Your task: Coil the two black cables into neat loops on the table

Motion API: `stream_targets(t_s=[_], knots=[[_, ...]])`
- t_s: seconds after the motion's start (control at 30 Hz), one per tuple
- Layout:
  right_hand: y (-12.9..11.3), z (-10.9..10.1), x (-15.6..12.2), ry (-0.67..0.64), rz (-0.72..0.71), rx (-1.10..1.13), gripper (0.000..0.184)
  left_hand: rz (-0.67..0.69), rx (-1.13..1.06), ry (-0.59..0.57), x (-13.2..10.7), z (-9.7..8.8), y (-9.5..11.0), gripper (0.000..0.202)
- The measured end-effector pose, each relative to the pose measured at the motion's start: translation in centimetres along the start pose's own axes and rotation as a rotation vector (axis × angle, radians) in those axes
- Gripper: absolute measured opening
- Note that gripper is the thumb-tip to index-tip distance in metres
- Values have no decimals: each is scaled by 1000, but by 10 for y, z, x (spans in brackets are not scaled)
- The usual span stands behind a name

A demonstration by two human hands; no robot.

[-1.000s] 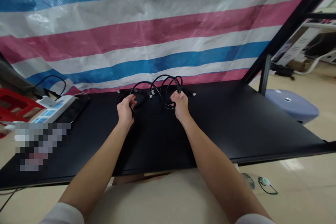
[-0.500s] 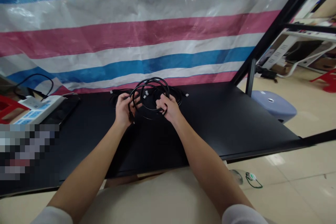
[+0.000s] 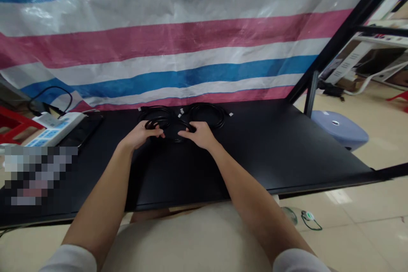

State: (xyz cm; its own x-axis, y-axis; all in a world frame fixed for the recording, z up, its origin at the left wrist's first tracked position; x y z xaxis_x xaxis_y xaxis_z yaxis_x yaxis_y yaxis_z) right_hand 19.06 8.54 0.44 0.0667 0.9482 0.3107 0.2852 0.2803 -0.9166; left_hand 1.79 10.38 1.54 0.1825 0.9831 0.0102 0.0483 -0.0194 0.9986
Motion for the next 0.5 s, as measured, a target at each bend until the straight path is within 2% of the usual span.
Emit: stream_targets(t_s=[0.13, 0.27, 0.37, 0.5], knots=[[-2, -3, -4, 160, -41, -77, 31, -20, -293, 89, 3, -4, -5, 34], [-10, 2, -2, 251, -130, -398, 30, 25, -507, 182, 7, -16, -2, 34], [-14, 20, 12, 165, -58, -652, 27, 84, -513, 332, 12, -40, -2, 35], [-19, 53, 39, 0, 90, -772, 34, 154, -207, 688, 12, -82, -9, 38]])
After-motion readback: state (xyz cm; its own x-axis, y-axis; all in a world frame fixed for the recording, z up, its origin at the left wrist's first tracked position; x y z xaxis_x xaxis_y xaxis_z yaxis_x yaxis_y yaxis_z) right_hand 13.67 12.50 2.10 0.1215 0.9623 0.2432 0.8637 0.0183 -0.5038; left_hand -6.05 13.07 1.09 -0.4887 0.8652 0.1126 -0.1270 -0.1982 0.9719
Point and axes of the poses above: each hand's wrist, its own x-axis towards the middle knuckle, its own z-axis out of the palm, y = z × x, the point moved 8 cm from there along x, towards the middle knuckle, and after that the axes turned 10 degrees about y, right-handed, at the moved point
